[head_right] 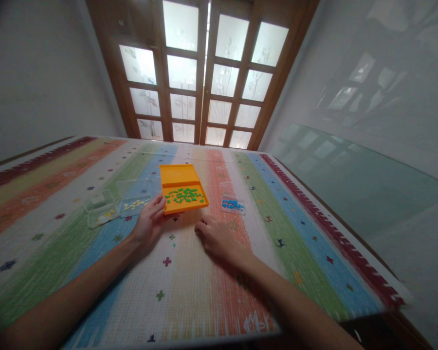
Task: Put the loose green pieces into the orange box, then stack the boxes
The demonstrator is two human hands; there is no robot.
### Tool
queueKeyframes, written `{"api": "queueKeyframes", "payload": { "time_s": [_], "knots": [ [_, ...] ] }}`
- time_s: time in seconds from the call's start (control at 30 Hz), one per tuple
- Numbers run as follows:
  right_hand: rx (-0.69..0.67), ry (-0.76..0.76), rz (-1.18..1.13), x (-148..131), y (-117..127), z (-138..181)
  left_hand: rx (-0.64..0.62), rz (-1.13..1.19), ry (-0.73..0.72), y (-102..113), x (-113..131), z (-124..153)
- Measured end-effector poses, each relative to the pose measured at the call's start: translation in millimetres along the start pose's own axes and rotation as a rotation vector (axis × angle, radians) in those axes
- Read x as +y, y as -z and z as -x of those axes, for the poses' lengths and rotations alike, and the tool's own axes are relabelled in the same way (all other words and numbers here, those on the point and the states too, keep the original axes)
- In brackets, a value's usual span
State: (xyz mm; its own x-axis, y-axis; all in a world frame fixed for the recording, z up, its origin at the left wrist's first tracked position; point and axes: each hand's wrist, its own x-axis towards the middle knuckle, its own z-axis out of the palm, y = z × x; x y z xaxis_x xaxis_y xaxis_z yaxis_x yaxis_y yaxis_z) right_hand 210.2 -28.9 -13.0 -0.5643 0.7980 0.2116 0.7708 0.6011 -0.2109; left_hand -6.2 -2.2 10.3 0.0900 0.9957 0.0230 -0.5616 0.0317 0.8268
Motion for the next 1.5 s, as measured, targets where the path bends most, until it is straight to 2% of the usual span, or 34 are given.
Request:
{"api": "queueKeyframes", "payload": {
  "time_s": [0.27, 0.57, 0.73, 0.87, 1.03, 1.1, 1.33, 1.5],
  "knots": [
    [-0.072, -0.059, 0.175, -8, -1, -3, -0.008, 0.006, -0.008, -1, 0, 1],
    [-0.14, -0.081, 0.173, -11, -2, -5, -0.016, 0.006, -0.009, 0, -1, 0],
    [-0.036, -0.01, 0.072, -11, 7, -3, -0.019, 0.012, -0.021, 1, -2, 0],
    [0.079, 0.098, -0.054, -19, 34, -12, -0.033, 0.019, -0.014, 1, -4, 0],
    [0.176, 0.14, -0.13, -31, 67, -46, -0.045, 0.026, 0.003, 0, -6, 1],
    [0.132, 0.142, -0.126, -32, 72, -61, -0.065, 0.031, 0.009, -1, -6, 2],
    [-0.156, 0.175, -0.055, -32, 72, -96, -0.075, 0.058, 0.006, -2, -6, 4],
    [-0.176, 0.204, -0.009, -31, 75, -104, -0.08, 0.063, 0.009, -3, -5, 3]
  ]
}}
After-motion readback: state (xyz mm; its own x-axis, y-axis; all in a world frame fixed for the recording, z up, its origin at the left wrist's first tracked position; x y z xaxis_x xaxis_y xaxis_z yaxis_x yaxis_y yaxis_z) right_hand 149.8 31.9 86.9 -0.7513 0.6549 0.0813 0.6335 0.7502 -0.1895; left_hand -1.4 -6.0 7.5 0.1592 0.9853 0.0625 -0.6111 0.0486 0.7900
